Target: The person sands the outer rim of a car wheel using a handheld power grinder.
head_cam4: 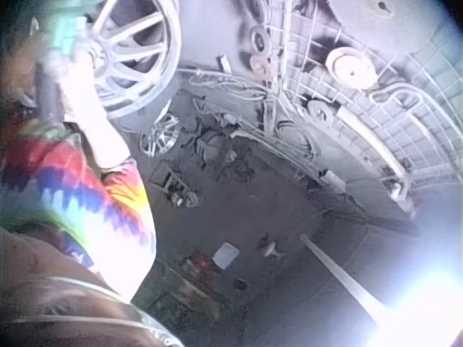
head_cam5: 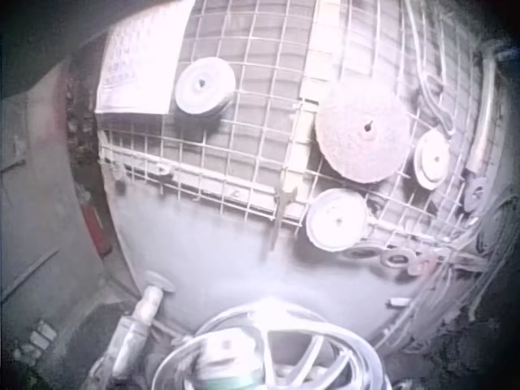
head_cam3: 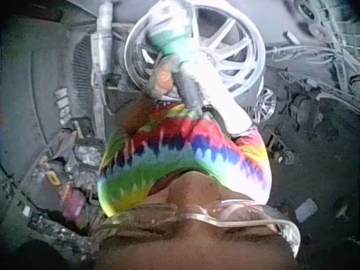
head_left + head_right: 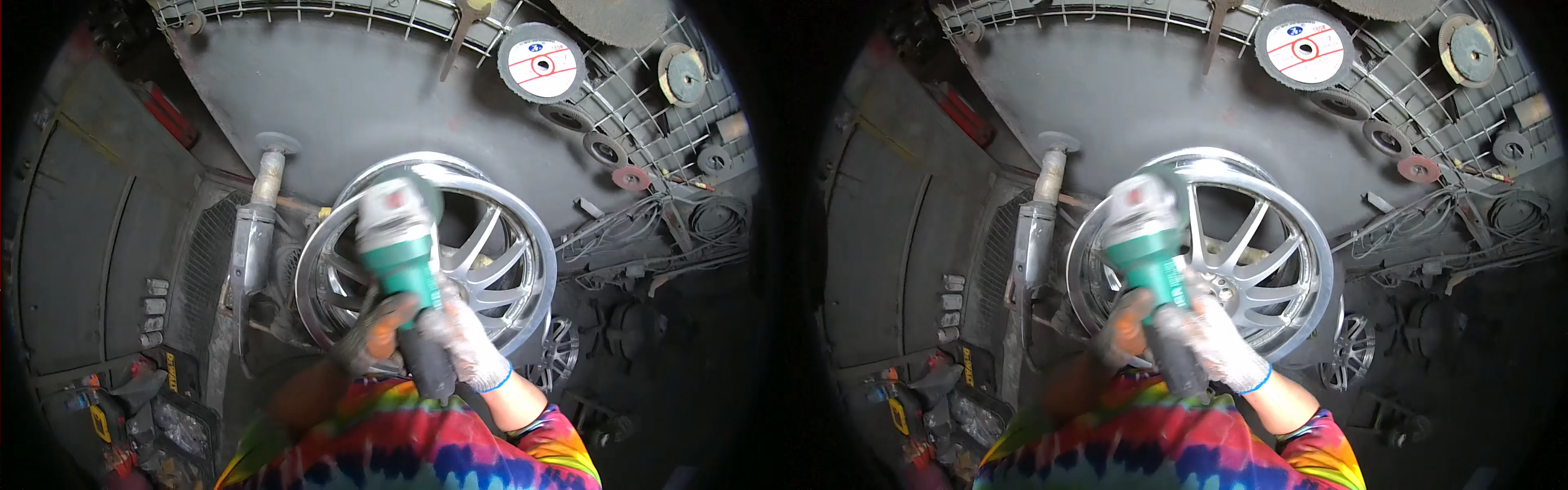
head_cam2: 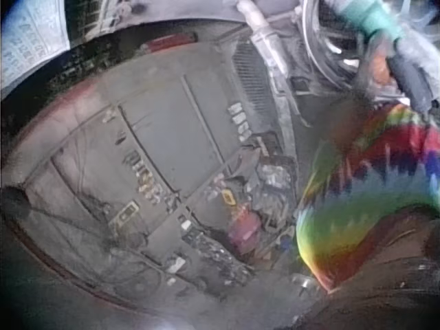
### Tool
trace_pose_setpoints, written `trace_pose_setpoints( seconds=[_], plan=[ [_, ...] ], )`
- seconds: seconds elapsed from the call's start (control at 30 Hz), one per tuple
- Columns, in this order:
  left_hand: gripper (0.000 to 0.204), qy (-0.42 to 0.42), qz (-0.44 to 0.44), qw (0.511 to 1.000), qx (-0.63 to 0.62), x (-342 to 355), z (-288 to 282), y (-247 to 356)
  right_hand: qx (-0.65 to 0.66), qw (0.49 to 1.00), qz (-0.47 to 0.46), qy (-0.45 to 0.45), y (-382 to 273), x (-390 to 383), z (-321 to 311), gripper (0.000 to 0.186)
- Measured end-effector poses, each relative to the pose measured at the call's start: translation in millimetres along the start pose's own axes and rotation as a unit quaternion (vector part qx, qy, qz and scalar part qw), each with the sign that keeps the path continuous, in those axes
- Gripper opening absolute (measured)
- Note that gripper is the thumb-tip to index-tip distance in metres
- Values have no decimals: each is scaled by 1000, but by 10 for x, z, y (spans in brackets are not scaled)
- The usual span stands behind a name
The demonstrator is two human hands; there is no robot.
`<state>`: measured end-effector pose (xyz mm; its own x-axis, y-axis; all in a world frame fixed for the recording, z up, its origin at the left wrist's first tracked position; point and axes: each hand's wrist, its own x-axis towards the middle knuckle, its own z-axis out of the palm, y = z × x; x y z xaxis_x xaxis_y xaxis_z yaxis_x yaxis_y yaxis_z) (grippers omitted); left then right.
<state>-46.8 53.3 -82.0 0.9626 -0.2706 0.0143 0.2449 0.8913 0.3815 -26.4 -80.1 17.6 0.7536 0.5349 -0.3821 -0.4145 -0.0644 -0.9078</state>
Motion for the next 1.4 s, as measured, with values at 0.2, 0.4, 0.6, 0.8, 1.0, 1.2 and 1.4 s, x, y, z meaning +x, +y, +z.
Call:
trace_pose_setpoints(
  seconds=[0.2,0.4,0.6,0.8,1.0,1.2,1.4],
  plan=[
    [53,-36,-129,981,140,368,399,295,273,959,-18,78,193,-121,-9,72],
    [45,33,-2,999,37,61,108,73,150,988,31,33,149,-71,-49,70],
    [57,-9,-253,953,169,377,439,468,357,927,8,116,321,-130,39,73],
    [53,-12,-11,992,-126,-41,-109,47,168,983,59,34,95,41,53,68],
    [49,-9,-84,989,124,368,268,128,239,967,9,92,165,-149,-74,70],
    [45,-59,-215,956,193,538,504,249,350,933,-39,77,358,-225,-105,77],
    [70,-85,42,995,-26,-91,188,360,92,988,44,-113,61,2,142,51]
  ],
)
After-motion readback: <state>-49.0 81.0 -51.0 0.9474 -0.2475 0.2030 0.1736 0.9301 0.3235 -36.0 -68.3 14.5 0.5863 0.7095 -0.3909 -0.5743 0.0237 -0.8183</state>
